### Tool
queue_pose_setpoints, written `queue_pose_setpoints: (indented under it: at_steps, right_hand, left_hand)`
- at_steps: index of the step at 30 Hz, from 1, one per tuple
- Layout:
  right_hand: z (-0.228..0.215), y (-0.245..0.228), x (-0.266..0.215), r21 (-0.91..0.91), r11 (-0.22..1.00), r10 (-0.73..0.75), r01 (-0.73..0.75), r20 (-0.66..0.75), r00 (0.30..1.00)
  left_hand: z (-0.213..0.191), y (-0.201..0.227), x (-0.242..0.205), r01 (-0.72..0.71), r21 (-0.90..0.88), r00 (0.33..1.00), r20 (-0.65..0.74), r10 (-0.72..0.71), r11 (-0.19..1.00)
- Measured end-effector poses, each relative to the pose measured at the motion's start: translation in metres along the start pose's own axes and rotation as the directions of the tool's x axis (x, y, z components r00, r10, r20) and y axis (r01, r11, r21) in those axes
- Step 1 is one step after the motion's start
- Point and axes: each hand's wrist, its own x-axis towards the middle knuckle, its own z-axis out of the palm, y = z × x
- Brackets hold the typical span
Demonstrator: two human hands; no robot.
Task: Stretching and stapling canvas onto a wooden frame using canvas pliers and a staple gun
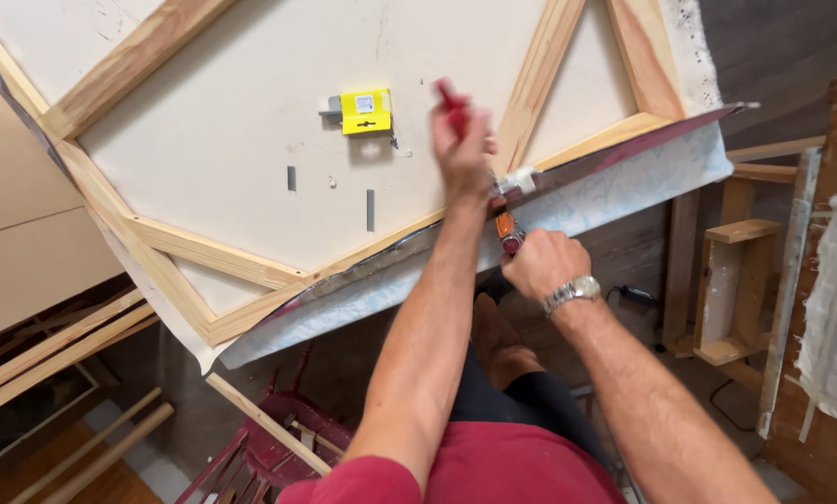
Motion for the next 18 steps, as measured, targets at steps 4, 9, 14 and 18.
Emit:
queue_pose_setpoints:
  at_steps: [4,9,14,18]
  right_hand:
    - [-0.016,-0.005,0.004,-0.126,0.992,0.003,-0.002,0.007,1.0]
    - [0.0,-0.018,-0.007,0.086,0.984,0.159,-0.158,-0.005,0.987]
    - [-0.007,-0.031,-0.007,0.119,0.974,0.193,-0.194,0.022,0.981]
    - [-0.035,-0.029,-0.002,-0.124,0.987,0.111,-0.103,0.059,0.992]
  left_hand:
    - [-0.066,0.079,0.014,-0.047,-0.148,0.975,-0.222,0.013,0.988]
    - [-0.171,0.172,-0.01,-0.138,-0.206,0.984,-0.144,0.11,0.969]
    - [-0.25,0.204,-0.049,-0.008,-0.104,0.993,-0.118,-0.005,0.995]
    - [-0.273,0.201,-0.078,0.091,-0.121,0.985,-0.138,-0.108,0.988]
